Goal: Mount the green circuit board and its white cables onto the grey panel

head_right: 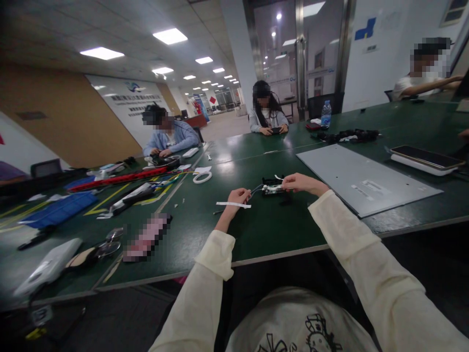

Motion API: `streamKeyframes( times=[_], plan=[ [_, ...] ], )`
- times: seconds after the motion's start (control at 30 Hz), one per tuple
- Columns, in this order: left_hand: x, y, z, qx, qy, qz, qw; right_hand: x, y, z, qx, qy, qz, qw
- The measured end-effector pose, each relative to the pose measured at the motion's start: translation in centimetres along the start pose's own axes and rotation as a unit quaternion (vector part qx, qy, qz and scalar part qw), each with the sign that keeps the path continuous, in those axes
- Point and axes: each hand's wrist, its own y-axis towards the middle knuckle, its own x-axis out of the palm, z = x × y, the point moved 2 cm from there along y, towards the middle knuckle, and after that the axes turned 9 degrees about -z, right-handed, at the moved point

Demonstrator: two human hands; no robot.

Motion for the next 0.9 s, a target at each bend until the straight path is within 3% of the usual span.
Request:
streamKeyframes(
  times=[0.27,0.4,0.5,0.7,0.9],
  plan=[
    [0.2,0.0,0.0,0.017,0.029,-0.001,0.999,6.6,4.4,-6.6,-0.127,0.188,0.007,0.974],
    [0.0,-0.4,0.5,0.032,0.034,0.003,0.999,10.4,6.7,-7.2,-0.107,0.199,-0.011,0.974],
    [-0.3,-0.7,1.1,0.061,0.066,-0.008,0.996,12.3,7.3,-6.3,-0.068,0.169,0.017,0.983],
    [-0.5,-1.1,1.9,0.075,0.151,-0.012,0.986,13.2,7.6,-5.6,-0.073,0.066,0.1,0.99],
    [-0.2,-1.1,1.7,0.067,0.185,-0.018,0.98,13.1,7.6,-5.8,-0.042,0.049,0.092,0.994]
  ],
)
